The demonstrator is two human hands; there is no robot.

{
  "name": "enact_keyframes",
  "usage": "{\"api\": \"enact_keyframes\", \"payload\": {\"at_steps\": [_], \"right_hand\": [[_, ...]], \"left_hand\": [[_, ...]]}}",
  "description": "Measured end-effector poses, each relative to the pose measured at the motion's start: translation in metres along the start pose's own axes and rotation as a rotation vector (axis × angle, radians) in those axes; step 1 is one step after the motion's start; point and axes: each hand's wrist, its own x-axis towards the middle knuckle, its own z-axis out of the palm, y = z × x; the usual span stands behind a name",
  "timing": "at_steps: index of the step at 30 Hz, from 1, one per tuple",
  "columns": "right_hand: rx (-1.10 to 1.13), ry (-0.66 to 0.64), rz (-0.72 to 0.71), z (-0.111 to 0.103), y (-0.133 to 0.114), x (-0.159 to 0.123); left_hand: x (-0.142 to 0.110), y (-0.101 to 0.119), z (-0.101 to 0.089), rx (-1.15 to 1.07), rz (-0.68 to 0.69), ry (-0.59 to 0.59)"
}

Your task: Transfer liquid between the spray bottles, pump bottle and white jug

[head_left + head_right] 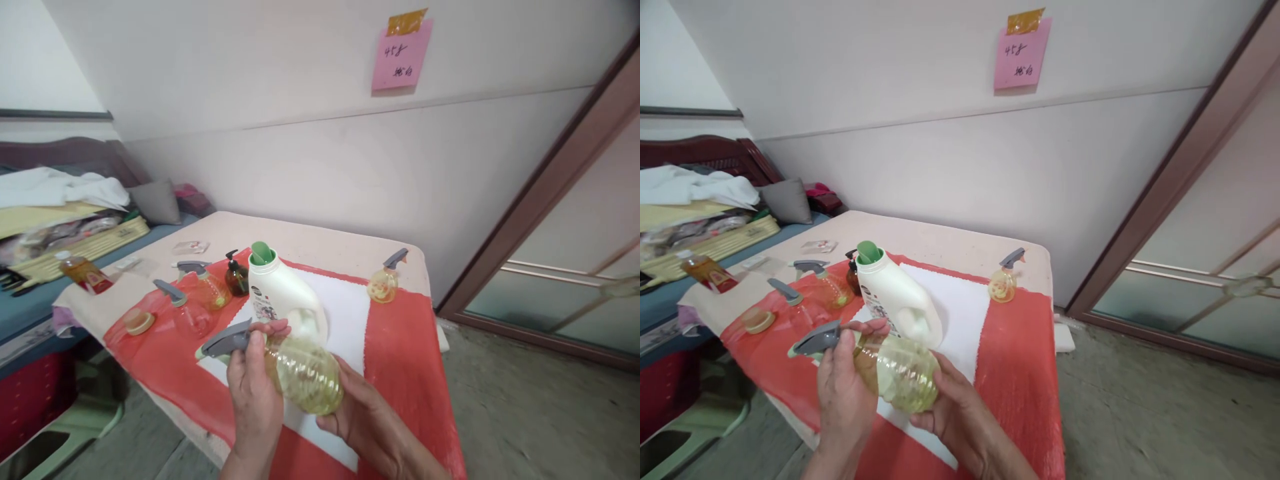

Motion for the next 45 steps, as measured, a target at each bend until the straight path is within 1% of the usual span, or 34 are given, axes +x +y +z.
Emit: {"api": "enact_keyframes", "payload": {"at_steps": [2,3,4,7,8,9,13,14,15,18,19,20,24,26,30,34,37,41,45], "right_hand": [[0.012,0.023,-0.105,0.001,-0.001,-0.001],[0.012,0.032,-0.111,0.002,-0.002,-0.001],[0.012,0.032,-0.078,0.002,-0.002,0.0],[0.021,-0.002,0.09,-0.001,0.001,0.004],[0.025,-0.015,0.124,-0.001,0.003,0.005],[0.026,-0.02,0.117,-0.002,0.004,0.006],[0.02,0.002,-0.087,-0.001,0.004,0.003],[0.025,0.005,-0.102,0.0,0.003,0.003],[0.033,0.003,-0.074,0.0,0.003,0.003],[0.052,-0.018,0.115,-0.002,0.003,0.006],[0.053,-0.021,0.155,-0.003,0.004,0.007],[0.055,-0.021,0.154,-0.004,0.004,0.007],[0.069,-0.041,-0.026,-0.008,0.005,0.006],[0.069,-0.029,-0.03,-0.008,0.006,0.005],[0.071,0.049,0.01,-0.005,0.009,0.009],[0.112,0.213,0.023,-0.006,0.008,0.014],[0.108,0.329,0.007,-0.01,0.005,0.016],[0.124,0.468,-0.058,-0.017,0.001,0.017],[0.142,0.495,-0.127,-0.02,-0.004,0.017]], "left_hand": [[0.001,0.0,0.0,-0.035,-0.002,0.014],[0.001,-0.001,0.0,-0.043,-0.007,0.016],[0.001,-0.001,0.001,-0.038,-0.012,0.015],[-0.001,-0.003,0.001,0.007,-0.013,0.005],[-0.001,-0.003,0.001,0.016,-0.012,0.004],[-0.001,-0.003,0.0,0.013,-0.01,0.004],[0.0,-0.003,0.0,-0.032,-0.012,0.024],[0.0,-0.003,0.0,-0.033,-0.015,0.027],[0.0,-0.003,0.0,-0.029,-0.016,0.025],[0.001,-0.003,0.0,-0.012,-0.01,0.014],[0.001,-0.002,0.0,-0.008,-0.008,0.016],[0.002,-0.002,0.0,-0.008,-0.007,0.024],[0.006,0.0,-0.001,-0.082,-0.016,0.051],[0.007,-0.001,-0.001,-0.125,-0.031,0.037],[0.007,-0.004,-0.002,-0.158,-0.04,0.002],[0.011,-0.005,-0.003,-0.168,0.026,0.018],[0.017,-0.003,-0.004,-0.169,0.062,0.072],[0.026,0.006,-0.006,-0.188,0.097,0.179],[0.036,0.013,-0.012,-0.199,0.153,0.265]]}}
